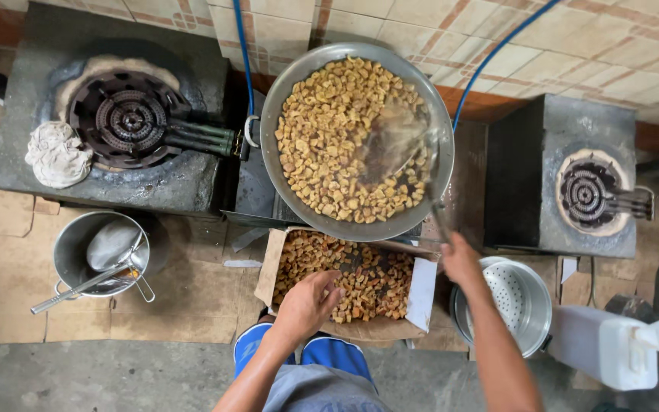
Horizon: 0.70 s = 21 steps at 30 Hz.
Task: The person is frying food pieces in a large wok and using a metal strainer to scoop them out and place them into a cardboard box.
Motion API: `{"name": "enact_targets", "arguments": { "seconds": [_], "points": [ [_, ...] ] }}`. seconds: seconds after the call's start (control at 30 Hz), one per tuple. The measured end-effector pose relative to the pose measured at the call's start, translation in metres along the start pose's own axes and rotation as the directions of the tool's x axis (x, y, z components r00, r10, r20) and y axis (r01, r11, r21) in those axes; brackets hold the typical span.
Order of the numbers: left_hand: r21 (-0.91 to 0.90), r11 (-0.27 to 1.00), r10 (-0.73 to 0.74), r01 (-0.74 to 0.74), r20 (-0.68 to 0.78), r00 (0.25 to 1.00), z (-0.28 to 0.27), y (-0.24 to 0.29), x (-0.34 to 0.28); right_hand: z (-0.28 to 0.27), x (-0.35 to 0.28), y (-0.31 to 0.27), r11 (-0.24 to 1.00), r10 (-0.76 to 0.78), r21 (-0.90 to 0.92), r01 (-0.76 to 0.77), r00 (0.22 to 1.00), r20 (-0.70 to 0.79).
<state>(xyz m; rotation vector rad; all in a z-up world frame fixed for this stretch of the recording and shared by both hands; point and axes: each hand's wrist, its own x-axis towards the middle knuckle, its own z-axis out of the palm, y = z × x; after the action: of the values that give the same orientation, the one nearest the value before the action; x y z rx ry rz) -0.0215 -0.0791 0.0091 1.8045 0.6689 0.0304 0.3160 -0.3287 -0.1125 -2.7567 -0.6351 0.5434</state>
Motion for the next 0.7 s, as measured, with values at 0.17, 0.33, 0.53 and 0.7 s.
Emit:
{"name": "enact_targets", "arguments": {
  "seconds": [0.17,0.33,0.53,0.7],
  "points": [
    [0.014,1.0,0.027,-0.027,-0.016,1.0,0.004,-0.006,0.005,-0.1,0.048,-0.046,0.94,0.065,-0.336,-0.055,0.998,0.019],
    [-0.022,0.999,0.034,-0.035,-0.005,0.999,0.015,-0.01,0.009,-0.114,0.127,-0.081,0.882,0.041,-0.471,-0.003,0.997,0.07],
    [0.01,0.999,0.054,-0.054,-0.011,0.999,0.021,-0.001,0.006,-0.056,0.163,-0.094,0.896,0.025,-0.431,0.103,0.96,0.279],
    [0.014,0.993,0.115,-0.114,-0.066,0.991,0.025,0.007,0.002,-0.075,0.104,-0.07,0.892,-0.117,-0.364,0.267,0.916,0.384]
  ]
}}
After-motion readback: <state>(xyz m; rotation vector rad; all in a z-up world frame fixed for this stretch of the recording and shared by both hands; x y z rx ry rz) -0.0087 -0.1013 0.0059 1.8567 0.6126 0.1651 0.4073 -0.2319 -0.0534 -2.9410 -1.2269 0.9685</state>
